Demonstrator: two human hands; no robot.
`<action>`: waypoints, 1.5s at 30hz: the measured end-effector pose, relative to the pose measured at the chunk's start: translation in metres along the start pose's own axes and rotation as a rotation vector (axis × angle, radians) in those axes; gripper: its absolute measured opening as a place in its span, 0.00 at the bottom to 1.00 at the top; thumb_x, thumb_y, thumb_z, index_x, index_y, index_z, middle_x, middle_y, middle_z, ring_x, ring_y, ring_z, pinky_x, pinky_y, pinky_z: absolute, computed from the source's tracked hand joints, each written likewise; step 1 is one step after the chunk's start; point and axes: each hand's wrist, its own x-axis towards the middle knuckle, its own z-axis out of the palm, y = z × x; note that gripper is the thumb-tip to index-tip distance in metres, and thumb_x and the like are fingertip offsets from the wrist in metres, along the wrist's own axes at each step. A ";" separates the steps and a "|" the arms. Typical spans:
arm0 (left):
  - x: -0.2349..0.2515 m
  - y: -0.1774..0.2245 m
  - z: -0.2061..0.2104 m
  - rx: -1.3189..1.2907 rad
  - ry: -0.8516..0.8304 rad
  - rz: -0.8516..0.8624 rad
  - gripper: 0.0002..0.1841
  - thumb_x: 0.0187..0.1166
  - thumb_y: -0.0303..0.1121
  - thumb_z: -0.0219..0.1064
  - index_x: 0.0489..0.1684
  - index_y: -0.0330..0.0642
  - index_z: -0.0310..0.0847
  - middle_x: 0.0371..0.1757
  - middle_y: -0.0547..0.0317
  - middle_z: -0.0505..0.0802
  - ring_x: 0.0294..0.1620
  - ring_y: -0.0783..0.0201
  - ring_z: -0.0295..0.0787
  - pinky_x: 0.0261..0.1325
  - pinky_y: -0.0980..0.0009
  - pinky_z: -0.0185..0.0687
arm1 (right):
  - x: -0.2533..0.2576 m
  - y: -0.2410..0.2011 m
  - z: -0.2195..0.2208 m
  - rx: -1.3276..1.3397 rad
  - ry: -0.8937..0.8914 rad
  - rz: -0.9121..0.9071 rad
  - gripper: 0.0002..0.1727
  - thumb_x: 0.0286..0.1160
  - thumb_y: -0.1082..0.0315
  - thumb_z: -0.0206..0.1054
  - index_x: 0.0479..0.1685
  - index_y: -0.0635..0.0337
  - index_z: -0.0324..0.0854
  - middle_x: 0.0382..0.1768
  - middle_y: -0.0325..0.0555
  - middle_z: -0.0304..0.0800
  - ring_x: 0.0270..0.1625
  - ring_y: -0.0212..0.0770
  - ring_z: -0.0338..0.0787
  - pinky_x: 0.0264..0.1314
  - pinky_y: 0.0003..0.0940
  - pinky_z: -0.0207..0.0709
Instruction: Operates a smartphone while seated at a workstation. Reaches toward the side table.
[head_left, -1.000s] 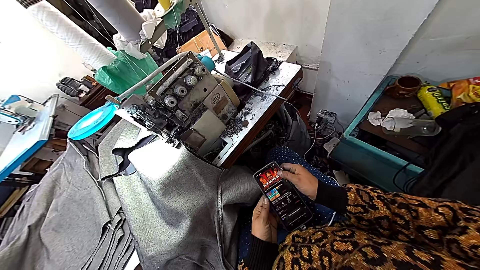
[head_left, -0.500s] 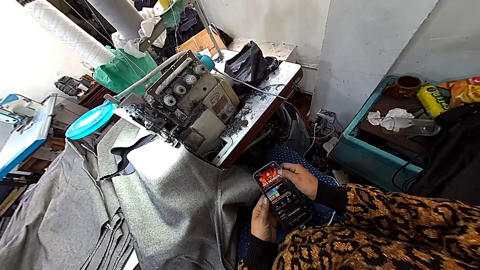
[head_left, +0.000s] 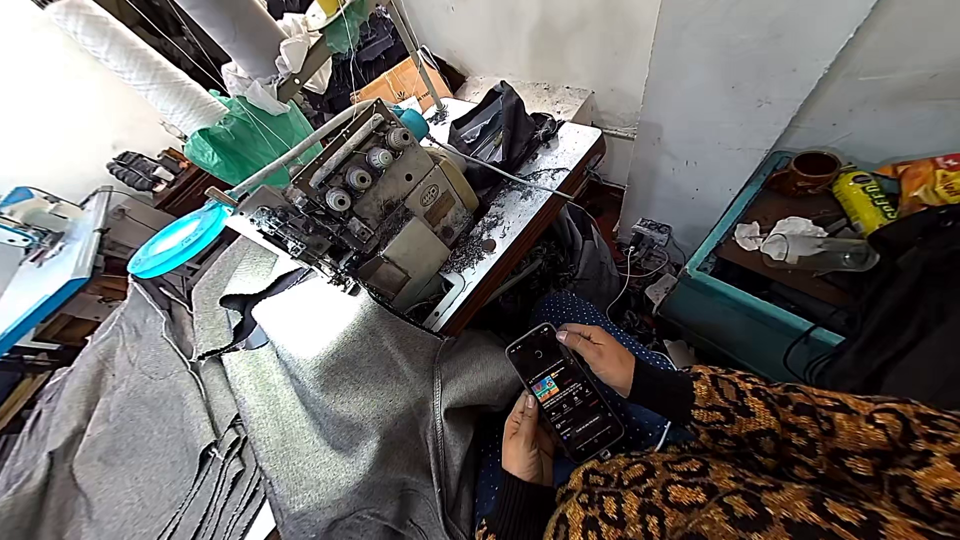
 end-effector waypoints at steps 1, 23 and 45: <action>0.000 0.000 0.000 -0.001 0.000 -0.001 0.20 0.94 0.29 0.34 0.70 0.28 0.67 0.48 0.47 0.95 0.46 0.57 0.97 0.53 0.61 0.93 | 0.000 0.001 0.000 -0.001 0.000 -0.004 0.18 0.92 0.66 0.52 0.37 0.64 0.84 0.28 0.40 0.80 0.36 0.30 0.80 0.45 0.32 0.72; 0.000 0.000 0.000 0.002 -0.006 0.001 0.20 0.94 0.29 0.34 0.71 0.28 0.67 0.49 0.46 0.95 0.46 0.57 0.97 0.53 0.60 0.93 | -0.001 0.003 0.000 0.004 -0.009 -0.009 0.17 0.90 0.65 0.53 0.37 0.63 0.84 0.26 0.38 0.80 0.32 0.28 0.79 0.42 0.30 0.72; 0.001 0.000 -0.003 -0.024 0.034 -0.010 0.20 0.95 0.29 0.35 0.71 0.28 0.67 0.49 0.46 0.95 0.46 0.57 0.97 0.52 0.60 0.93 | -0.022 0.002 -0.011 0.075 -0.300 0.221 0.17 0.82 0.65 0.63 0.63 0.67 0.77 0.50 0.47 0.88 0.50 0.30 0.87 0.60 0.31 0.80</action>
